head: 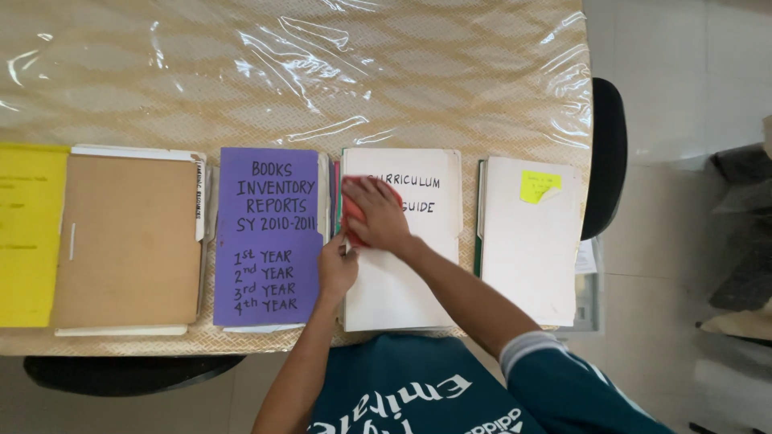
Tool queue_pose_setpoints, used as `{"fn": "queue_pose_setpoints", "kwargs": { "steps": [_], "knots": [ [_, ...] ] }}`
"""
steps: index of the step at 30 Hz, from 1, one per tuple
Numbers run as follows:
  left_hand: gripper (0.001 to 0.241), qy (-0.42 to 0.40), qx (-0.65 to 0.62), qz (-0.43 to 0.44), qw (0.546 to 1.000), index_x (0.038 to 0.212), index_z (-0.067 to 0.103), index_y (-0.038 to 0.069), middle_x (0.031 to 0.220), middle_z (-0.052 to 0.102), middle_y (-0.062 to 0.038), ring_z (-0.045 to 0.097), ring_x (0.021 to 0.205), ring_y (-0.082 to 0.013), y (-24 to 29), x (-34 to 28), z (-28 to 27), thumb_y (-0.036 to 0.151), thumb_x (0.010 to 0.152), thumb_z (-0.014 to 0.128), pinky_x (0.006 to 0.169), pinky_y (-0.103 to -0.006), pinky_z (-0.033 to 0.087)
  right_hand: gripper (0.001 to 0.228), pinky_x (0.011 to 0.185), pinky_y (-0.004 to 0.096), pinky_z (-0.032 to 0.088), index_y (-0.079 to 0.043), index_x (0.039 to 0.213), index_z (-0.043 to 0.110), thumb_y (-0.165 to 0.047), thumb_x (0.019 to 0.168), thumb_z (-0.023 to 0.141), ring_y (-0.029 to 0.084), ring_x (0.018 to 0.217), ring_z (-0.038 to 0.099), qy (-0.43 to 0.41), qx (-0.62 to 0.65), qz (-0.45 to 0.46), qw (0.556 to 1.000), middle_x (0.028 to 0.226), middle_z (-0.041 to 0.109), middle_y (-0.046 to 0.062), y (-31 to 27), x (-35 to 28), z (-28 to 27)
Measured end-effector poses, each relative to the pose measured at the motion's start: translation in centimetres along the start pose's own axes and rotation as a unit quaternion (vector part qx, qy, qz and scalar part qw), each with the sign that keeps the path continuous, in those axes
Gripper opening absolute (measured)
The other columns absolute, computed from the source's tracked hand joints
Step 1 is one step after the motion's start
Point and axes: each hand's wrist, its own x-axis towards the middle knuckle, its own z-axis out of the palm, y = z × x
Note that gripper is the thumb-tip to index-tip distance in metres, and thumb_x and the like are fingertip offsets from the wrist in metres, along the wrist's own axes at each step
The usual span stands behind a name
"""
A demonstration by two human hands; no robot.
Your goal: Cleaning and dusting various inventory reports and file folders with a red cloth on a table.
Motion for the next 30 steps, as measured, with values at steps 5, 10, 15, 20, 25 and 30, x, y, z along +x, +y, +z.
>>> {"fn": "queue_pose_setpoints", "kwargs": {
  "steps": [5, 10, 15, 20, 25, 30],
  "knots": [
    [0.067, -0.008, 0.018, -0.034, 0.999, 0.152, 0.051, 0.019, 0.101, 0.075, -0.015, 0.068, 0.082, -0.0174, 3.7, -0.6, -1.2, 0.002, 0.09, 0.07, 0.075, -0.031, 0.056, 0.078, 0.122, 0.048, 0.02, -0.013, 0.15, 0.049, -0.041, 0.08, 0.069, 0.032, 0.149, 0.038, -0.075, -0.004, 0.017, 0.997, 0.155, 0.049, 0.01, 0.5, -8.7, -4.3],
    [0.068, -0.028, 0.016, -0.052, 0.998, 0.153, 0.048, 0.021, 0.088, 0.068, -0.01, 0.058, 0.071, -0.012, 6.5, -1.7, -2.5, 0.003, 0.091, 0.069, 0.067, -0.0301, 0.053, 0.085, 0.126, 0.047, 0.024, -0.011, 0.154, 0.041, -0.052, 0.085, 0.069, 0.031, 0.148, 0.038, -0.004, -0.1, 0.149, 0.984, 0.158, 0.046, 0.012, 6.0, -4.9, -5.3],
    [0.067, 0.001, 0.037, -0.022, 0.999, 0.153, 0.051, 0.021, 0.071, 0.061, -0.01, 0.05, 0.063, -0.0122, 3.8, -1.3, -1.3, 0.0, 0.091, 0.069, 0.064, -0.0301, 0.05, 0.082, 0.127, 0.047, 0.027, -0.006, 0.153, 0.043, -0.05, 0.089, 0.068, 0.036, 0.147, 0.042, 0.02, -0.047, 0.193, 0.98, 0.155, 0.046, 0.015, 1.3, -1.6, -2.5],
    [0.068, 0.0, -0.015, -0.003, 1.0, 0.153, 0.05, 0.019, 0.088, 0.071, -0.008, 0.058, 0.07, -0.0076, 3.0, -0.8, -0.9, -0.001, 0.091, 0.067, 0.066, -0.0281, 0.051, 0.091, 0.123, 0.051, 0.021, -0.007, 0.158, 0.037, -0.044, 0.08, 0.067, 0.036, 0.149, 0.036, -0.084, -0.057, 0.043, 0.994, 0.162, 0.039, 0.016, -5.1, -14.3, -2.3],
    [0.068, -0.03, -0.016, -0.053, 0.998, 0.155, 0.047, 0.019, 0.088, 0.078, -0.012, 0.056, 0.066, -0.0086, 4.8, -1.0, -1.9, 0.001, 0.093, 0.067, 0.064, -0.028, 0.05, 0.077, 0.129, 0.042, 0.027, -0.014, 0.156, 0.039, -0.053, 0.091, 0.057, 0.027, 0.151, 0.037, -0.314, -0.107, 0.277, 0.902, 0.156, 0.045, 0.009, -1.7, -11.3, -9.5],
    [0.068, -0.027, 0.02, -0.039, 0.999, 0.155, 0.047, 0.018, 0.077, 0.063, -0.006, 0.048, 0.062, -0.0082, 3.4, -0.9, -1.7, 0.002, 0.093, 0.069, 0.059, -0.0282, 0.047, 0.086, 0.124, 0.052, 0.02, -0.002, 0.153, 0.042, -0.052, 0.088, 0.07, 0.04, 0.15, 0.029, 0.095, -0.116, 0.207, 0.967, 0.161, 0.041, 0.016, 8.3, -4.0, -4.1]
  ]
}}
